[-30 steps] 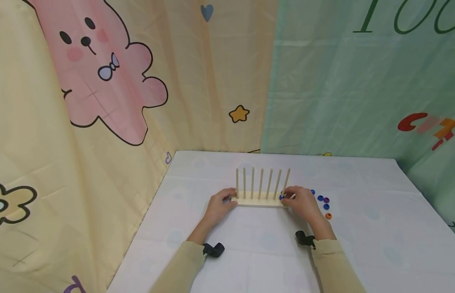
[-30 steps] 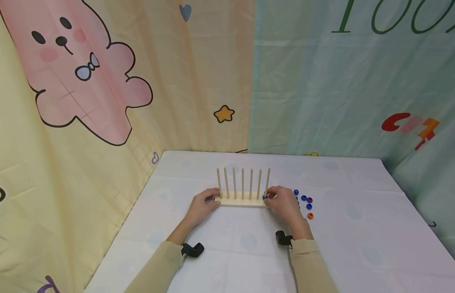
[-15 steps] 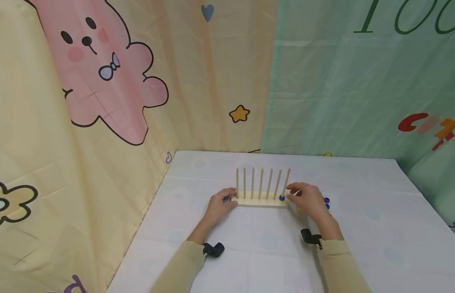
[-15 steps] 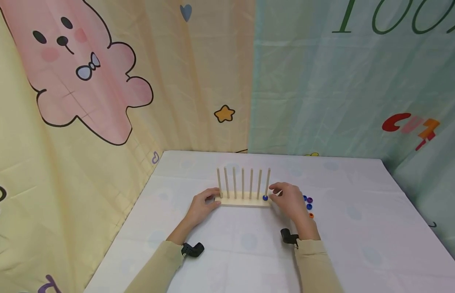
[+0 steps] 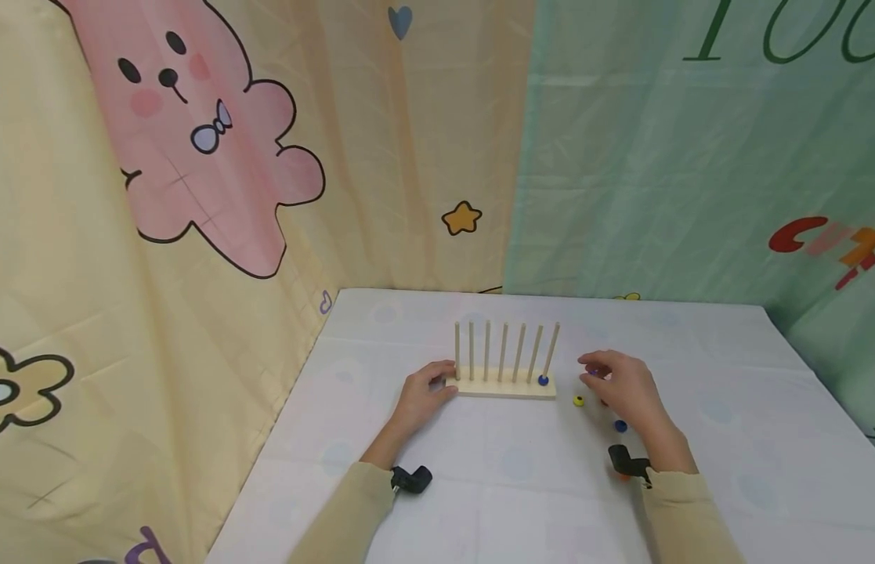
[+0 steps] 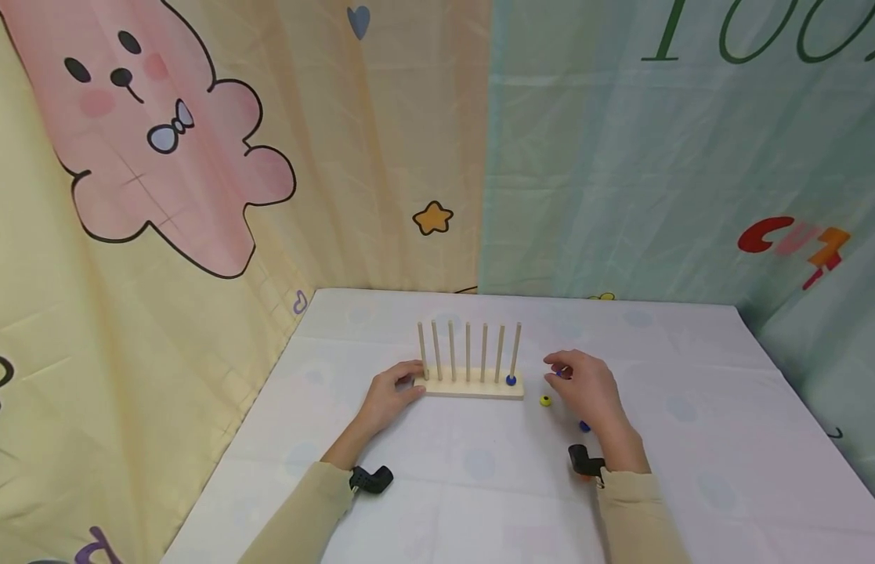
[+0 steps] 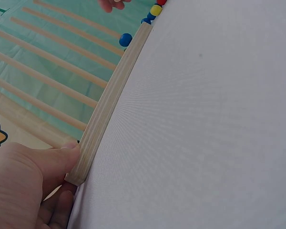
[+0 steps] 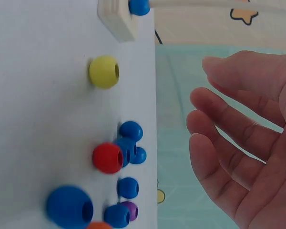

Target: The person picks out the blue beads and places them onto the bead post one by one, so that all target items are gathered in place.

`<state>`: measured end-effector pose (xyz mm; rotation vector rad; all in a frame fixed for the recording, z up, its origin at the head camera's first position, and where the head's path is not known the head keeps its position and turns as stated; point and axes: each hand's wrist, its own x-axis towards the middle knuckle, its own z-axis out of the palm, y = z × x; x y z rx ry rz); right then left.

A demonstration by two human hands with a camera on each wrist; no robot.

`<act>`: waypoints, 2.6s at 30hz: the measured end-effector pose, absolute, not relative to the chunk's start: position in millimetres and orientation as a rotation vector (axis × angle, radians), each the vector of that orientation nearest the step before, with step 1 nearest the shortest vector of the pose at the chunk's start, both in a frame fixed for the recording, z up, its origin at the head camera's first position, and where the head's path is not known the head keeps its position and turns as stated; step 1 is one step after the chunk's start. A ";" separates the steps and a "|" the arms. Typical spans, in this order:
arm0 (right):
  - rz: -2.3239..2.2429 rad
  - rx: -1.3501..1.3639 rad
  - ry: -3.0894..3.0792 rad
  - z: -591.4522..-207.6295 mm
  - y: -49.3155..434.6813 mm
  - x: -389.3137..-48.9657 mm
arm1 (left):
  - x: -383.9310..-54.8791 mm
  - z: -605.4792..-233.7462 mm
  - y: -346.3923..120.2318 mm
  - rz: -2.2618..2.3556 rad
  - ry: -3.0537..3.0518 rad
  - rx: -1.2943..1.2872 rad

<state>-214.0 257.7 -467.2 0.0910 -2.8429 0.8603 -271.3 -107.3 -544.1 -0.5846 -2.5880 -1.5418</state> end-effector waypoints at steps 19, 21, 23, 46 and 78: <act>0.786 -0.082 -2.911 -490.7 284.5 -208.7 | -271.0 -542.1 -105.2 -1.555 -2.581 -0.592; 0.773 -0.092 -2.929 -491.2 284.6 -209.2 | -271.6 -542.4 -104.7 -1.553 -2.584 -0.587; 0.774 -0.095 -2.943 -491.4 284.1 -209.1 | -271.9 -542.6 -104.3 -1.551 -2.585 -0.584; 0.723 0.028 -3.014 -497.1 276.4 -211.4 | -267.6 -540.2 -104.4 -1.548 -2.580 -0.572; 0.710 -0.042 -2.980 -471.9 268.6 -195.3 | -267.1 -541.3 -105.6 -1.534 -2.579 -0.593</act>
